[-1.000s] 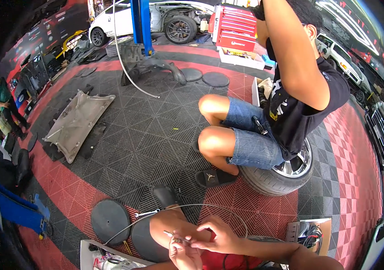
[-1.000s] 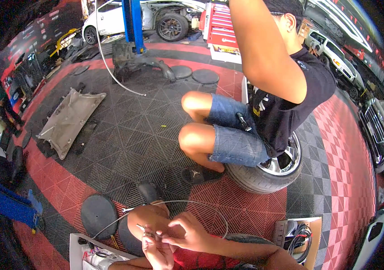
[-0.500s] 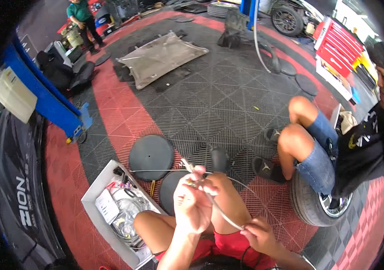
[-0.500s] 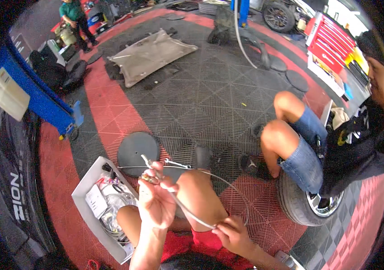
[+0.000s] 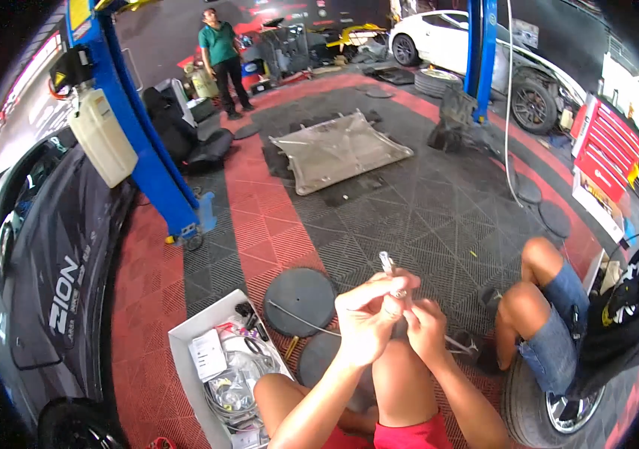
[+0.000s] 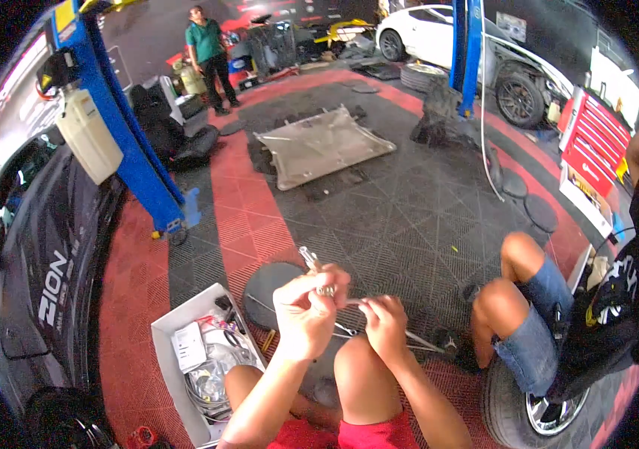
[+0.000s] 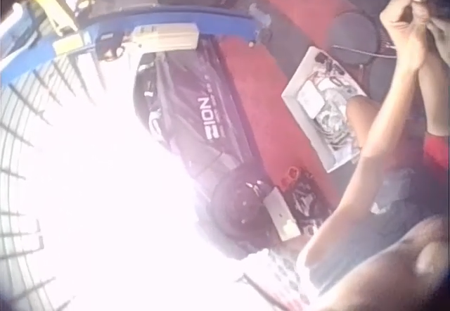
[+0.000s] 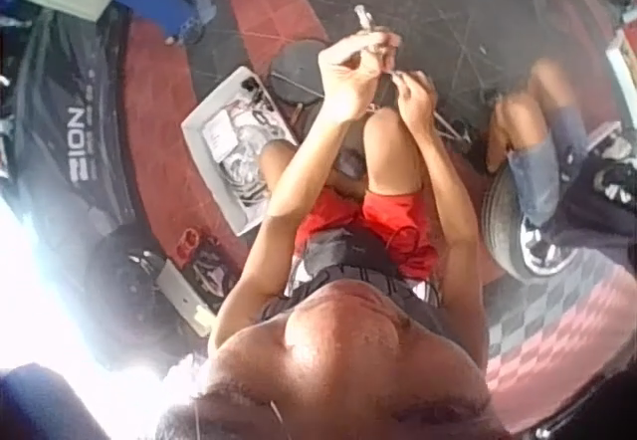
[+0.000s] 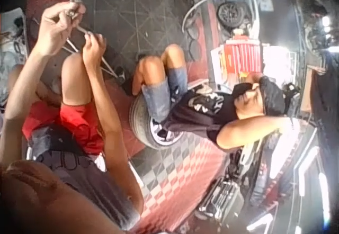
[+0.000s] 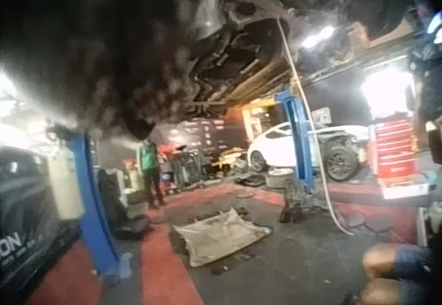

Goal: The recorder is assembling or connecting components of a coaxial-style cable.

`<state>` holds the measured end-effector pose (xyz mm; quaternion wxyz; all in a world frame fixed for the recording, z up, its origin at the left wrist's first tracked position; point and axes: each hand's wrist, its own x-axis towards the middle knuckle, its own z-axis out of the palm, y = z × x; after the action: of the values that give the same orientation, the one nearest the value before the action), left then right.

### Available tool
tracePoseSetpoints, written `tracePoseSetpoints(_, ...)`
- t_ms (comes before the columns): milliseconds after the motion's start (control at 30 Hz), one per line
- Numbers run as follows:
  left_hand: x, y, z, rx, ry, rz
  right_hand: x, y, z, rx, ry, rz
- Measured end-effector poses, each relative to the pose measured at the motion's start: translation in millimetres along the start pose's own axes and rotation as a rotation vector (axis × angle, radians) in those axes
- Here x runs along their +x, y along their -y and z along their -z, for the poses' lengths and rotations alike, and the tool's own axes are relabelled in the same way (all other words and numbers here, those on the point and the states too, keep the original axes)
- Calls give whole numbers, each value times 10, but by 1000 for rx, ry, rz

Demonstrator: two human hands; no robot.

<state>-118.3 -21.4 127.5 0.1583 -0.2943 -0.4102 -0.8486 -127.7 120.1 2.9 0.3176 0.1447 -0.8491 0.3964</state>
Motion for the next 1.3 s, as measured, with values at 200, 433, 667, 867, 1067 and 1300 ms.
tracePoseSetpoints(200, 336, -474, 318, 429, -120, -297, 694, 480, -960, 154, 23, 230)
tracePoseSetpoints(433, 198, -1216, 823, 767, -127, -376, 218, 1420, -1397, 408, 355, 250)
tracePoseSetpoints(667, -283, -1298, 1228, 689, -410, -157, -705, 1533, -1584, 426, 606, 158)
tracePoseSetpoints(867, -293, -1195, 1534, 666, -582, 36, -563, 1642, -1437, 118, 875, 670)
tracePoseSetpoints(1067, -453, -1073, 1635, 147, -624, 87, 174, 1664, -917, 581, 368, 123)
tracePoseSetpoints(1300, -518, -849, 1306, -73, -560, 261, 588, 1835, -734, 606, 217, 243)
